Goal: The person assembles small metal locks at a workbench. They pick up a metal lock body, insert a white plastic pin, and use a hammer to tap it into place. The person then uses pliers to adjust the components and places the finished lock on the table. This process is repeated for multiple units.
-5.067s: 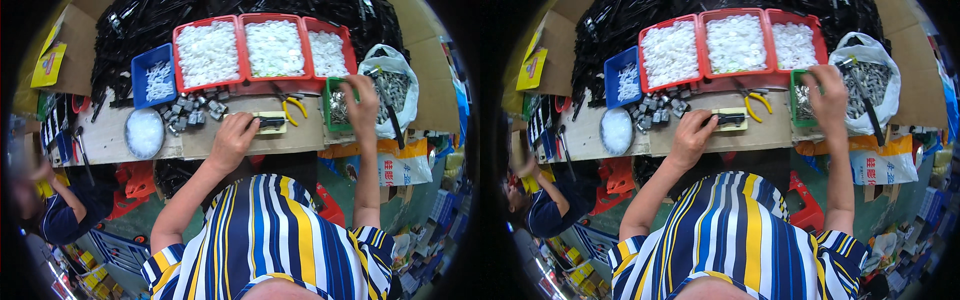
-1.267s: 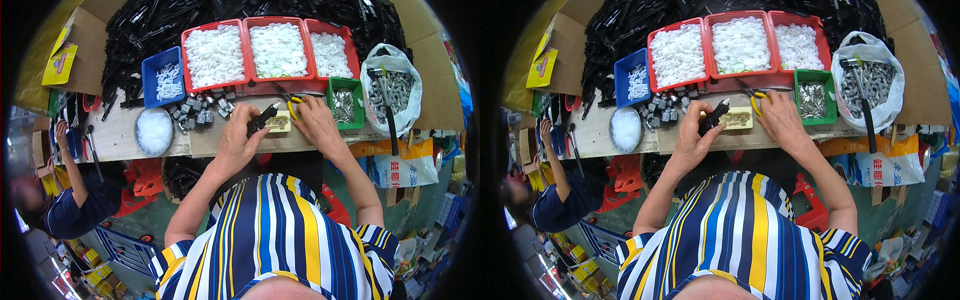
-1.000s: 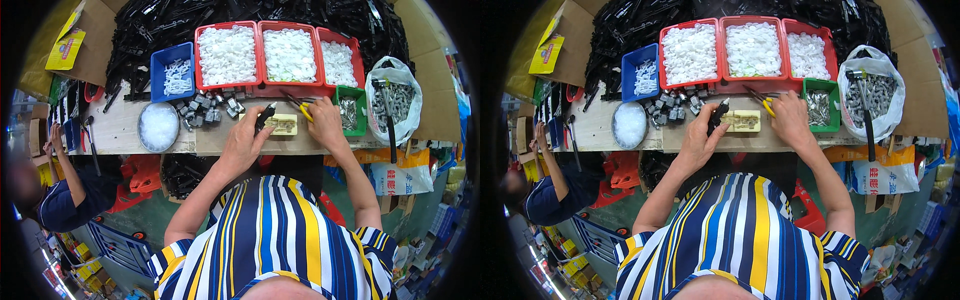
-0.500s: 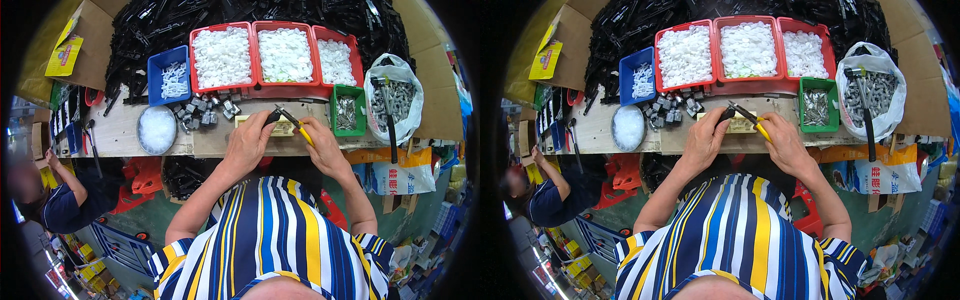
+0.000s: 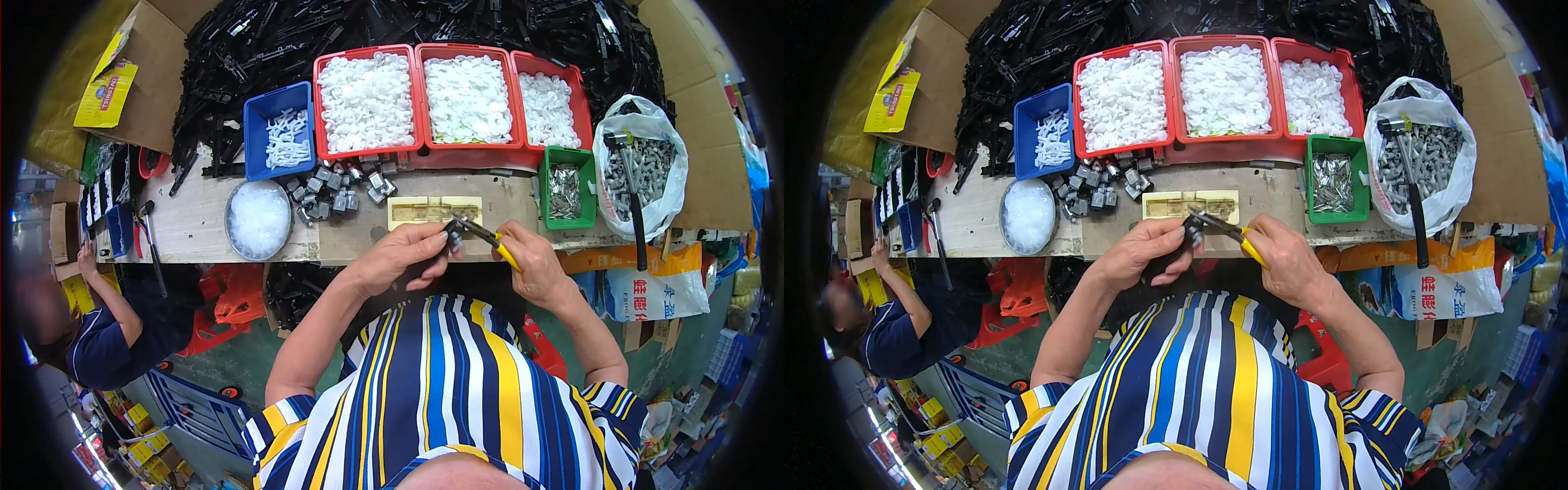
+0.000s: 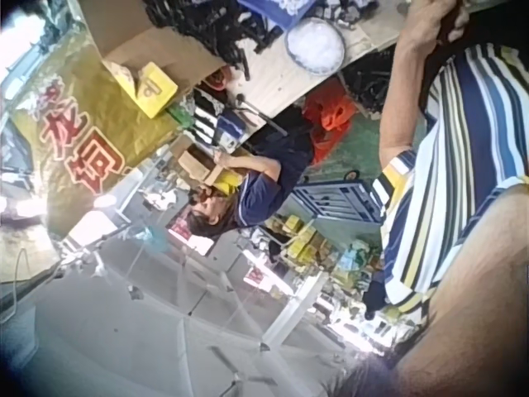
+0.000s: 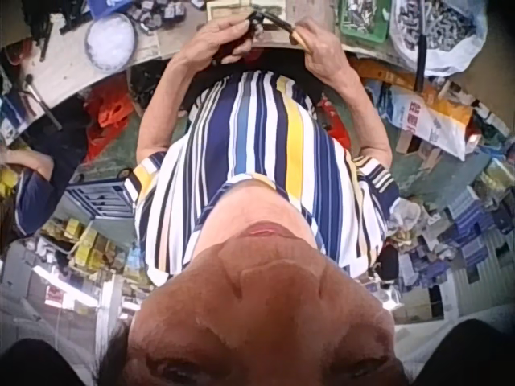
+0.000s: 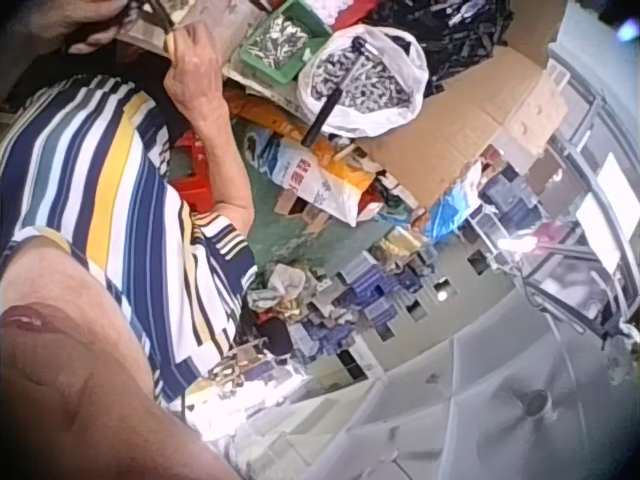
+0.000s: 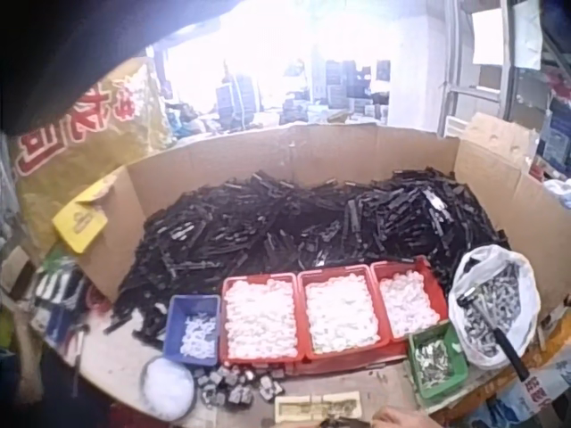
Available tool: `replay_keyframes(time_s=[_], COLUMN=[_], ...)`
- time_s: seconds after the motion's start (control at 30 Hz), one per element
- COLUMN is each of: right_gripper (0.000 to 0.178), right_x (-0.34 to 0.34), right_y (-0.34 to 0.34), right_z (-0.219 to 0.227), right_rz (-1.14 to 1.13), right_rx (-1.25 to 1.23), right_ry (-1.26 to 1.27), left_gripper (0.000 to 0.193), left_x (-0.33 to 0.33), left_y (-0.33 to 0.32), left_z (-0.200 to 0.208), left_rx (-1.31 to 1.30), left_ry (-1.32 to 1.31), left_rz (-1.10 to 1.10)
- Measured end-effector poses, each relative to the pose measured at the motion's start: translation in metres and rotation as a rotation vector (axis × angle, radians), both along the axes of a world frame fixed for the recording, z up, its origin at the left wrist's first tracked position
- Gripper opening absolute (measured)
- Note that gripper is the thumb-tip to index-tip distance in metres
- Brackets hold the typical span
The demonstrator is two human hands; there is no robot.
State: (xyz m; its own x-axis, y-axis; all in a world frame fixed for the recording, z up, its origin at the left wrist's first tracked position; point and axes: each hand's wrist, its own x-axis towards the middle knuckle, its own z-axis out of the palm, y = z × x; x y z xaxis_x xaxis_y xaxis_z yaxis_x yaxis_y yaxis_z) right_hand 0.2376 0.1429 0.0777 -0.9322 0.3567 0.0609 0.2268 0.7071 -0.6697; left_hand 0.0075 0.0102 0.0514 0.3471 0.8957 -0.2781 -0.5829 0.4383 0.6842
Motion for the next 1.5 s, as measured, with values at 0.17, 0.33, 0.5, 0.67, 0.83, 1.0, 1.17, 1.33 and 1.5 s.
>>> replay_keyframes(time_s=[0.17, 0.33, 0.5, 0.67, 0.83, 1.0, 1.17, 1.33, 1.5], right_gripper=[0.020, 0.029, 0.033, 0.041, 0.043, 0.049, 0.042, 0.023, 0.013], right_x=[-0.005, -0.014, -0.011, -0.015, -0.016, -0.017, -0.030, -0.074, -0.150], right_y=[-0.002, 0.017, 0.034, 0.029, 0.026, 0.028, 0.047, 0.110, 0.192], right_z=[-0.002, -0.003, -0.030, -0.039, -0.042, -0.030, -0.005, 0.013, 0.003], right_rz=[0.052, 0.010, -0.156, -0.211, -0.240, -0.183, -0.124, -0.160, -0.171], right_rx=[0.039, 0.193, 0.311, 0.395, 0.427, 0.401, 0.448, 0.443, 0.604], right_ry=[-0.038, -0.092, -0.220, -0.229, -0.261, -0.250, -0.136, 0.058, 0.238], left_gripper=[0.039, 0.037, 0.037, 0.030, 0.022, 0.029, 0.041, 0.037, 0.029], left_x=[-0.003, -0.021, -0.055, -0.062, -0.057, -0.044, -0.055, -0.062, -0.052], left_y=[-0.010, -0.040, -0.119, -0.178, -0.169, -0.107, -0.063, -0.054, -0.055], left_z=[-0.004, -0.009, -0.035, -0.069, -0.053, -0.011, -0.017, -0.027, -0.032], left_rx=[-0.020, -0.080, -0.297, -0.411, -0.232, 0.102, 0.144, 0.147, 0.151], left_ry=[-0.205, 0.316, 1.039, 1.790, 1.831, 1.757, 1.851, 1.863, 1.830], left_rz=[-0.012, 0.020, -0.049, 0.063, 0.312, 0.611, 0.654, 0.548, 0.562])
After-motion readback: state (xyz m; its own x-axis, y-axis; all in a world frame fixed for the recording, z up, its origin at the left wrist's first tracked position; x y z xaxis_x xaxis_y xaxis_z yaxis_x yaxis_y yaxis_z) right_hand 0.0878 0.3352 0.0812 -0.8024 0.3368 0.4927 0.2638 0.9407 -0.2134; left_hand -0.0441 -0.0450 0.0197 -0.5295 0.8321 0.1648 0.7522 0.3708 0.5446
